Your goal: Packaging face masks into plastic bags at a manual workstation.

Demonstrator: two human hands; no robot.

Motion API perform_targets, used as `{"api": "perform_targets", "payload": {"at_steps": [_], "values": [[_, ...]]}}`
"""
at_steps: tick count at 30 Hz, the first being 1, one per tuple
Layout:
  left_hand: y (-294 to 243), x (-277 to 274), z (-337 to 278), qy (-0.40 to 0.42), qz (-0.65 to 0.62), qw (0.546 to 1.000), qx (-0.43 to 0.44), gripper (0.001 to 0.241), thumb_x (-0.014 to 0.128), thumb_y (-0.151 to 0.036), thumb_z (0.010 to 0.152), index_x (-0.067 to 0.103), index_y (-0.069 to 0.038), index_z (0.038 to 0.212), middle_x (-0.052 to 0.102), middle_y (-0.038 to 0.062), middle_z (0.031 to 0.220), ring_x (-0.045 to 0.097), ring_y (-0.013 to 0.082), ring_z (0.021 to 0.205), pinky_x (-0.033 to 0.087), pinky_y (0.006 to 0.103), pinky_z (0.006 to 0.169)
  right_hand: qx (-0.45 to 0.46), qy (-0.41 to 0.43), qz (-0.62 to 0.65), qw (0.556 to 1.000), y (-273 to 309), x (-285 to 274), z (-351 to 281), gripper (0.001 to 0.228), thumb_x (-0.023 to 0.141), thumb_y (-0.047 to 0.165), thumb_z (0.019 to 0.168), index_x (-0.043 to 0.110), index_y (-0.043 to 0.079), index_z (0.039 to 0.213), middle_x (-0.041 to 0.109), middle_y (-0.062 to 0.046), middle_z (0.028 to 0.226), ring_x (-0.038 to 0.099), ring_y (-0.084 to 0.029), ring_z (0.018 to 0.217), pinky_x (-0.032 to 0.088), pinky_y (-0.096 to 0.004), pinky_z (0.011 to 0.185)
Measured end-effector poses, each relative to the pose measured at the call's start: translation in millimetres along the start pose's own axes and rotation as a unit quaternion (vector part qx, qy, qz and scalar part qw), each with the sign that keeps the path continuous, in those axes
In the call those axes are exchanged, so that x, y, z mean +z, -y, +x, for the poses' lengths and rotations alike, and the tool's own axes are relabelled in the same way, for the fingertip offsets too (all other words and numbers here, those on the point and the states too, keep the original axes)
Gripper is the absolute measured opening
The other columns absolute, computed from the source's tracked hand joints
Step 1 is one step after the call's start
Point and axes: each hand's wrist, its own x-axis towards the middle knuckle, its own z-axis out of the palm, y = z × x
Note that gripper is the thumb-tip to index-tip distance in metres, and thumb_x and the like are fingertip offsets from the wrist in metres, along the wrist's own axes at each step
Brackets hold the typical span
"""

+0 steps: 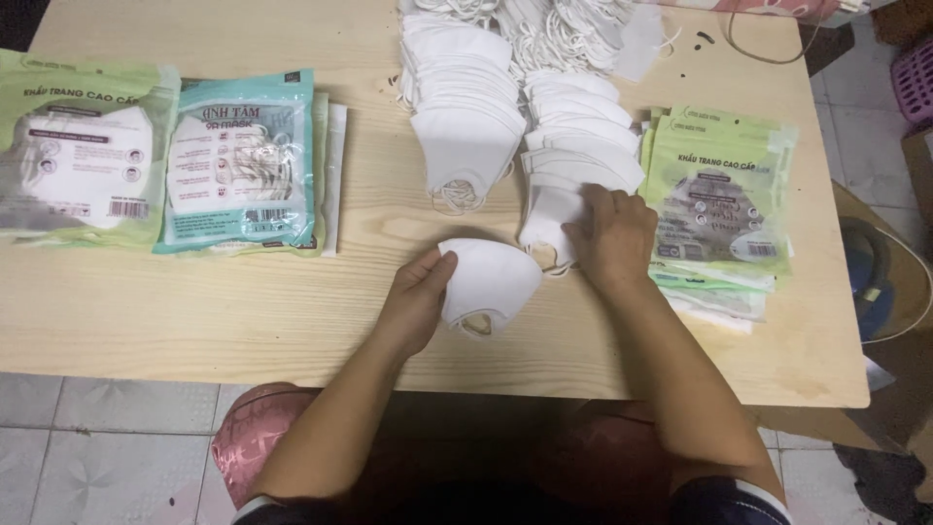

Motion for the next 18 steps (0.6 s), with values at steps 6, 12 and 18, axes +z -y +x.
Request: {"api": "perform_targets", "payload": {"at_steps": [6, 12, 18], "values": [[-13, 8, -7, -0.015, -0.006, 1.000, -0.010, 0.036, 0.053, -0.020, 0.108, 0.064, -0.002, 0.136, 0.072, 0.017, 0.122, 0.068, 0.0260, 0.113, 0.054, 0.0430, 0.102, -0.084, -0.102, 0.041, 0.990, -1, -7, -2, 0.029, 0.087, 0.024, 0.075, 0.075, 0.019, 0.101, 0.065, -0.004, 0.088, 0.065, -0.029, 0.089, 0.044, -0.044, 0.082], [-16, 6, -9, -0.048, 0.038, 0.998, -0.009, 0.036, 0.050, -0.021, 0.109, 0.064, -0.002, 0.136, 0.072, 0.018, 0.122, 0.068, 0.0250, 0.112, 0.055, 0.0438, 0.101, 0.006, 0.005, 0.393, 0.919, -14, -26, -8, 0.014, 0.078, 0.009, 0.091, 0.073, 0.004, 0.104, 0.068, -0.014, 0.092, 0.068, -0.036, 0.092, 0.053, -0.043, 0.078], [7, -5, 4, -0.046, 0.056, 0.997, 0.000, 0.033, 0.052, -0.020, 0.108, 0.067, -0.003, 0.133, 0.074, 0.013, 0.117, 0.067, 0.0200, 0.110, 0.056, 0.0396, 0.099, -0.012, 0.160, 0.556, 0.815, 21, -83, -10, 0.013, 0.072, 0.011, 0.094, 0.074, 0.004, 0.104, 0.072, -0.016, 0.082, 0.069, -0.027, 0.076, 0.055, -0.041, 0.077]]}}
